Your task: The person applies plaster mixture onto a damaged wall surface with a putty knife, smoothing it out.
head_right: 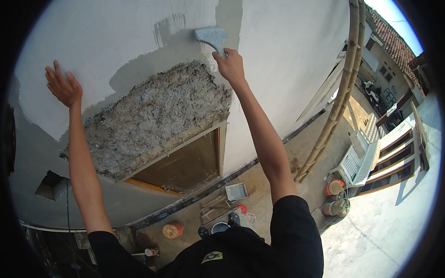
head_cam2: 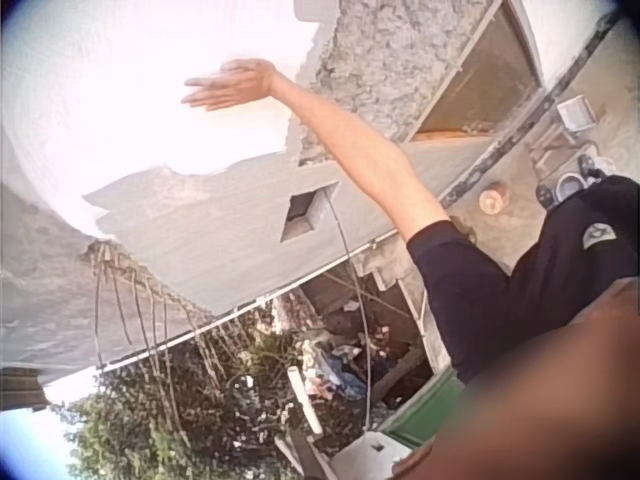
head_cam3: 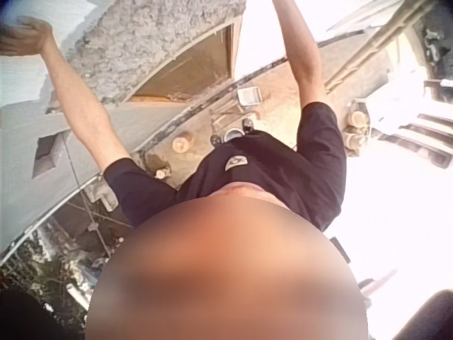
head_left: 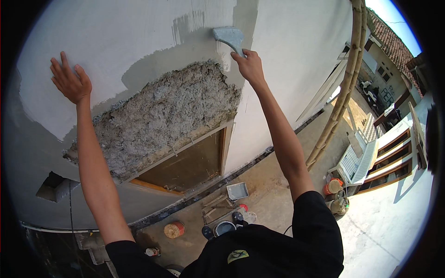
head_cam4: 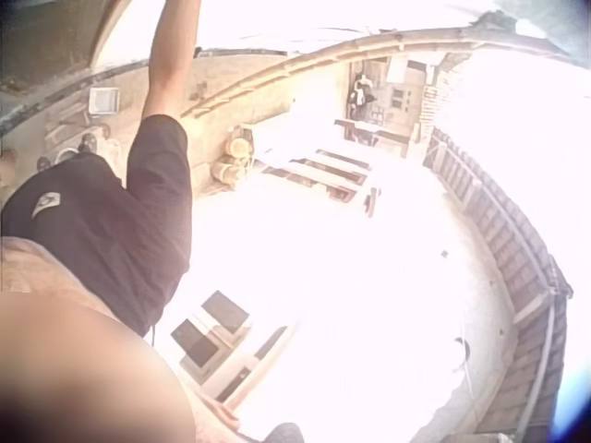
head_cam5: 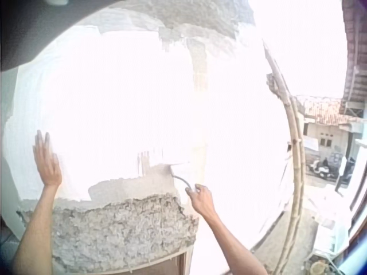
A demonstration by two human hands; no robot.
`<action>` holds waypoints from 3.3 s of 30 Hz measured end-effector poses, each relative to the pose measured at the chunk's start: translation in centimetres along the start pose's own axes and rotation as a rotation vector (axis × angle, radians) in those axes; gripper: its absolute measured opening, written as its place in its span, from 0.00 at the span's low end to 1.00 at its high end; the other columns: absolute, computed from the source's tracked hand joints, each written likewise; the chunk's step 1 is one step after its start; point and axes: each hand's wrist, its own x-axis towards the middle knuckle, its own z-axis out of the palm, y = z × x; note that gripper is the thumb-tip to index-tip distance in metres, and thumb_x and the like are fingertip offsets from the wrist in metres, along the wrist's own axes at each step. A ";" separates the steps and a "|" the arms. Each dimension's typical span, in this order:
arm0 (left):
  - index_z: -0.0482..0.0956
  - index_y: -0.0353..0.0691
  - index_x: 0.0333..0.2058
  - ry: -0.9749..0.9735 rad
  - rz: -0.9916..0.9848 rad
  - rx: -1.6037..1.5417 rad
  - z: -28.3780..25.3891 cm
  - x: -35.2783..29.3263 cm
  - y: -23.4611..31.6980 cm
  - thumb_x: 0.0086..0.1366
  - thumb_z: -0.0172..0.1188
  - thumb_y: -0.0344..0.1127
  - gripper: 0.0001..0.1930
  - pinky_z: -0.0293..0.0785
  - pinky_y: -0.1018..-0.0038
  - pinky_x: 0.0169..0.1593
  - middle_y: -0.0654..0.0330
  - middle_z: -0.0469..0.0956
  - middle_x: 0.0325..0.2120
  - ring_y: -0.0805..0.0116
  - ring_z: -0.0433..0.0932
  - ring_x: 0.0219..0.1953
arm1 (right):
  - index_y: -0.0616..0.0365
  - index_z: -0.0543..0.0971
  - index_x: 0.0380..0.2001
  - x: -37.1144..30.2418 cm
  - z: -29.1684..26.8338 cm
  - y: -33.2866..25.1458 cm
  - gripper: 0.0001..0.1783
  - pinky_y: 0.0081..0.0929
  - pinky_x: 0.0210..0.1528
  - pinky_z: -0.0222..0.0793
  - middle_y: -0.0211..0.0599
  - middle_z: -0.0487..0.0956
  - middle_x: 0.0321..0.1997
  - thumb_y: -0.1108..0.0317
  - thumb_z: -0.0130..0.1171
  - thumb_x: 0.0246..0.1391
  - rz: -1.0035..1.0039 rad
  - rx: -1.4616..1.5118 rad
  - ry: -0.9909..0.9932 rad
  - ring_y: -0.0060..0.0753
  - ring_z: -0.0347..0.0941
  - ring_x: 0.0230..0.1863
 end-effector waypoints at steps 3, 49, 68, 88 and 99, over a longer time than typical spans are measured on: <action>0.61 0.55 0.66 0.005 -0.004 -0.008 0.2 0.0 0.2 0.68 0.41 0.48 0.28 0.46 0.47 0.68 0.53 0.56 0.68 0.50 0.56 0.68 | 0.70 0.77 0.27 -0.2 2.8 3.7 0.23 0.44 0.33 0.68 0.54 0.76 0.20 0.54 0.58 0.52 -0.138 -0.139 0.161 0.52 0.75 0.26; 0.61 0.56 0.66 0.019 0.001 -0.018 0.3 0.0 -0.2 0.66 0.42 0.45 0.28 0.46 0.47 0.67 0.52 0.57 0.67 0.49 0.56 0.68 | 0.72 0.81 0.35 -0.8 0.8 0.5 0.23 0.41 0.41 0.71 0.62 0.80 0.28 0.57 0.61 0.50 -0.089 0.010 0.197 0.55 0.79 0.35; 0.62 0.53 0.66 0.015 0.030 -0.009 0.2 -0.2 -0.3 0.66 0.43 0.46 0.28 0.48 0.46 0.67 0.49 0.58 0.66 0.47 0.57 0.67 | 0.71 0.81 0.29 -2.6 0.0 2.1 0.21 0.44 0.37 0.71 0.60 0.78 0.24 0.57 0.59 0.50 0.091 -0.140 -0.075 0.56 0.78 0.29; 0.64 0.53 0.65 0.032 0.029 0.004 0.8 -0.4 -0.2 0.67 0.41 0.47 0.27 0.50 0.44 0.65 0.49 0.59 0.65 0.46 0.58 0.66 | 0.74 0.77 0.48 -2.8 2.5 10.8 0.31 0.39 0.51 0.71 0.66 0.79 0.40 0.54 0.60 0.52 0.049 -0.078 0.141 0.60 0.78 0.46; 0.64 0.53 0.65 0.027 0.056 0.015 0.6 -0.4 -0.6 0.67 0.42 0.47 0.27 0.51 0.44 0.65 0.47 0.60 0.65 0.45 0.59 0.66 | 0.70 0.77 0.50 -4.7 2.8 11.6 0.28 0.38 0.50 0.71 0.65 0.79 0.42 0.56 0.59 0.54 0.074 -0.080 0.127 0.57 0.79 0.46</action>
